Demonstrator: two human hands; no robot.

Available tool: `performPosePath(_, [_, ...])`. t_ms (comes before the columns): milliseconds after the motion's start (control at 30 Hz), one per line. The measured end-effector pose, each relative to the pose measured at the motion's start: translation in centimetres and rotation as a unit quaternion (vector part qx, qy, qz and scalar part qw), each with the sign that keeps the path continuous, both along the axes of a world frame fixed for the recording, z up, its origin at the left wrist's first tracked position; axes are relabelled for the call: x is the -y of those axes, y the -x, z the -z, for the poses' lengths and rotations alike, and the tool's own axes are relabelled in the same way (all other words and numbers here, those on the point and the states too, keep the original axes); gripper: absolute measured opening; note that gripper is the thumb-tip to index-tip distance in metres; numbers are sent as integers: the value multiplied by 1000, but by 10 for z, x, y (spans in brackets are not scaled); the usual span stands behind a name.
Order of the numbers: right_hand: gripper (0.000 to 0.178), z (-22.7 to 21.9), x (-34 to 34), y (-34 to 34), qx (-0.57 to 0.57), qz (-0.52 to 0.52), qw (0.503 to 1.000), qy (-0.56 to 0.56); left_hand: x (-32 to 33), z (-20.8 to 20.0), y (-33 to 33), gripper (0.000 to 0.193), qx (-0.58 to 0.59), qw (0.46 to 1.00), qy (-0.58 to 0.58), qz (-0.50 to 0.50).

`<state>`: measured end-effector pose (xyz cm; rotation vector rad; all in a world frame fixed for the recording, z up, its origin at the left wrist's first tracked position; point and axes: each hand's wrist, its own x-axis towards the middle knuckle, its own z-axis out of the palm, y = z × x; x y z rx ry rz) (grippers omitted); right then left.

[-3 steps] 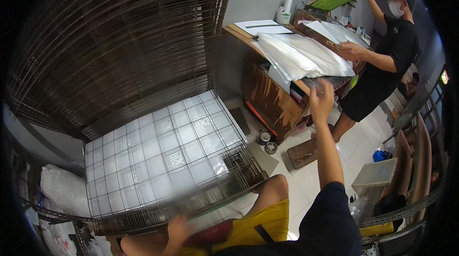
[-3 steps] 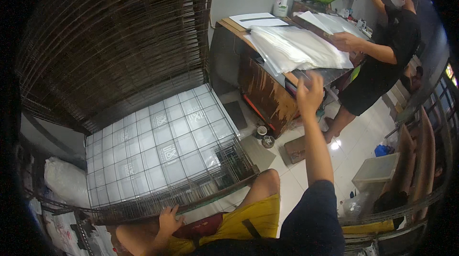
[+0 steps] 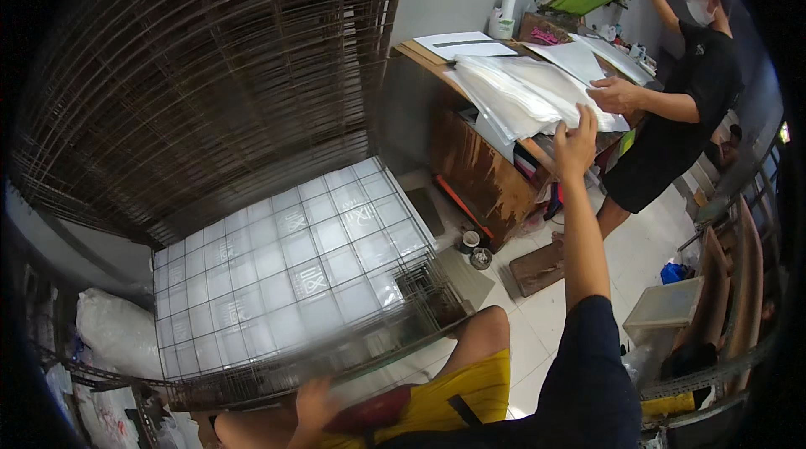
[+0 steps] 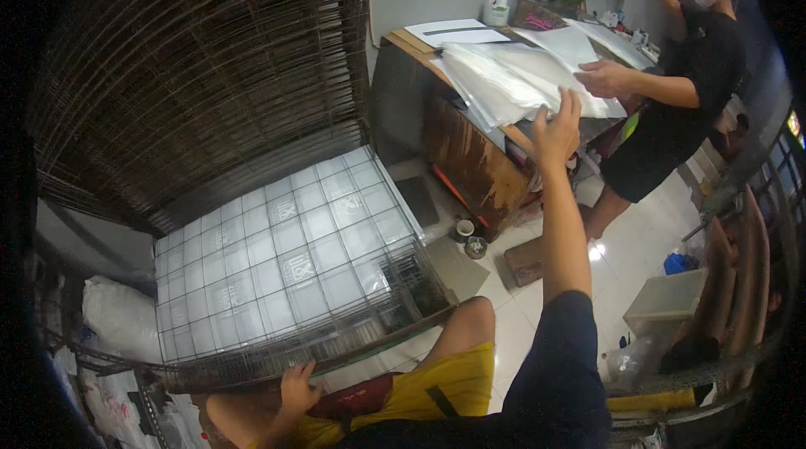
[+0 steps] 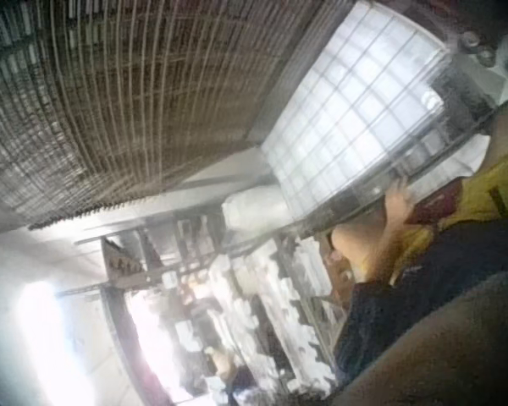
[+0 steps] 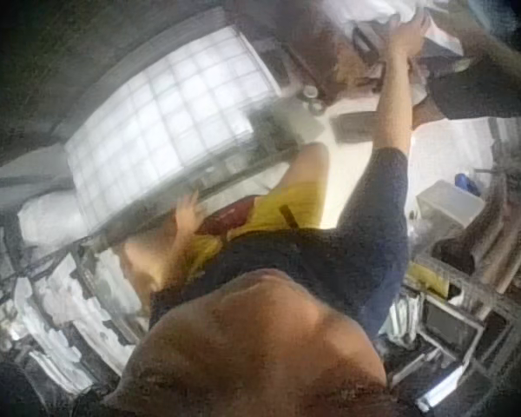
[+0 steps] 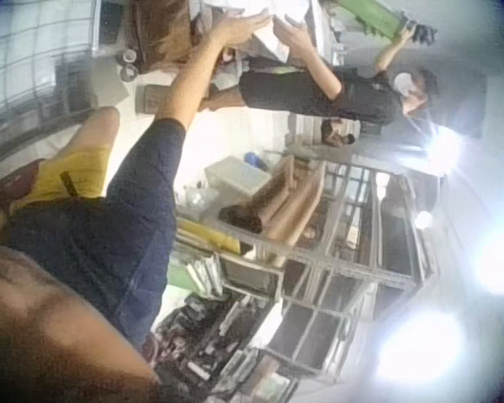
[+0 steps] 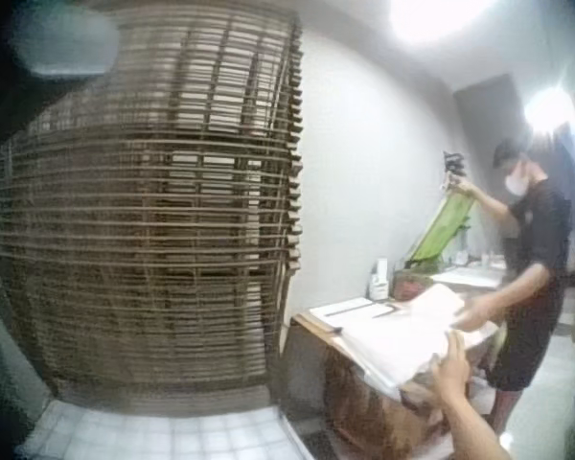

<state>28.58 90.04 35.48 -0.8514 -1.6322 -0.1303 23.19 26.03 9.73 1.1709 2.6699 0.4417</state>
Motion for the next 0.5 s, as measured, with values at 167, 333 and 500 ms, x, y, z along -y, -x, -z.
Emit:
performPosePath(167, [45,-2,-61,25,83,30,994,69,-2,-9,-10,53,-55,998,-39,4])
performPosePath(333, [35,-14,-60,41,199,27,947,251,2,-14,-3,49,-40,997,-60,-8])
performPosePath(500, [31,-17,-192,4,44,-136,987,-66,5,-18,10,46,-57,995,-77,-36])
